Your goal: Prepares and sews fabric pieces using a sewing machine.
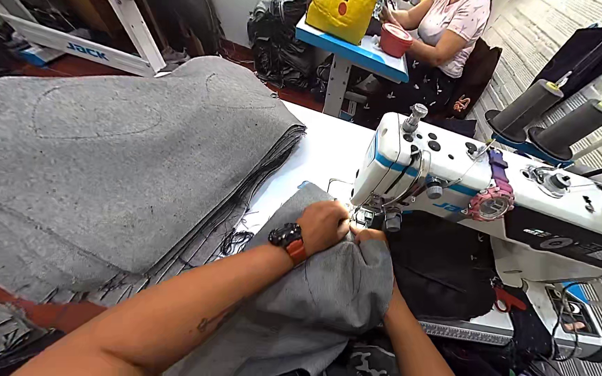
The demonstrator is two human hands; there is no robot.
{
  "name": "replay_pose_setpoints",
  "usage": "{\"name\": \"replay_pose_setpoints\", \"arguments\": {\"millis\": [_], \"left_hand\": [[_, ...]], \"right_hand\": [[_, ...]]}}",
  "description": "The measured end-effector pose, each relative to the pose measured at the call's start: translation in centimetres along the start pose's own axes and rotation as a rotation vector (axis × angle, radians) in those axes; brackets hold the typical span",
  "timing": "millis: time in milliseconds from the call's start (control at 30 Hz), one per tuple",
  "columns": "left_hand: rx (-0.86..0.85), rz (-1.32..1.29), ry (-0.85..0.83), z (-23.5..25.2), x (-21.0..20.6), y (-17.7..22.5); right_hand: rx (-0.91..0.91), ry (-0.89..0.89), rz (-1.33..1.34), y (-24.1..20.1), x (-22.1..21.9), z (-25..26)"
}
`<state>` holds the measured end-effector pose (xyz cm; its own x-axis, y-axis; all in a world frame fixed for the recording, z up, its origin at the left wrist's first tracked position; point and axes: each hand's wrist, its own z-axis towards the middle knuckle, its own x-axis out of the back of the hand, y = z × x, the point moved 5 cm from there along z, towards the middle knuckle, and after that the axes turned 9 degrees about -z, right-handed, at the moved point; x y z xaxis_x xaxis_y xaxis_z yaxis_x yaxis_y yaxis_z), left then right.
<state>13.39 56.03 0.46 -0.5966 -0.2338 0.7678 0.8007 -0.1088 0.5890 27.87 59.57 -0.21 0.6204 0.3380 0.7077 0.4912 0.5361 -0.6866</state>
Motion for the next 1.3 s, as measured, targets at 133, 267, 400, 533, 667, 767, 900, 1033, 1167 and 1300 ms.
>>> {"name": "replay_pose_setpoints", "arguments": {"millis": [133,267,400,533,667,767,900,1033,1167,1300], "left_hand": [[0.173,-0.076,-0.066,-1.3,0.7,2.6],[0.267,-0.302,0.179,-9.0,-2.3,13.1],[0.229,-0.400,0.376,-12.2,-5.2,12.1],[0.383,-0.384,0.306,-12.6,-2.5,9.0],[0.519,-0.165,-0.003,-9.2,4.0,4.3],[0.199,0.406,-0.007,-4.5,9.1,3.6],[-0.112,0.554,-0.023,-3.0,5.0,10.7],[0.061,0.215,-0.187,-6.8,-0.8,6.1],[0.024,0.085,-0.149,-8.6,0.6,3.8],[0.159,-0.131,0.033,-7.7,2.2,2.8]], "right_hand": [[0.077,0.134,0.195,0.5,-0.2,-2.6],[-0.196,0.103,0.689,1.4,-0.3,-5.6],[-0.242,0.082,0.516,1.8,-0.7,-7.0],[0.157,-0.022,-0.219,-0.5,1.2,-6.9],[0.265,-0.175,-0.443,-2.4,-0.9,-10.8],[0.289,-0.223,-0.379,-5.8,-4.2,-11.8],[0.304,-0.208,-0.216,-9.1,-6.4,-11.6],[0.490,-0.320,-0.346,-8.4,-5.8,-14.0],[0.519,0.017,-0.449,-5.8,-4.2,-14.3],[0.452,0.093,-0.368,-3.2,-2.1,-11.2]]}}
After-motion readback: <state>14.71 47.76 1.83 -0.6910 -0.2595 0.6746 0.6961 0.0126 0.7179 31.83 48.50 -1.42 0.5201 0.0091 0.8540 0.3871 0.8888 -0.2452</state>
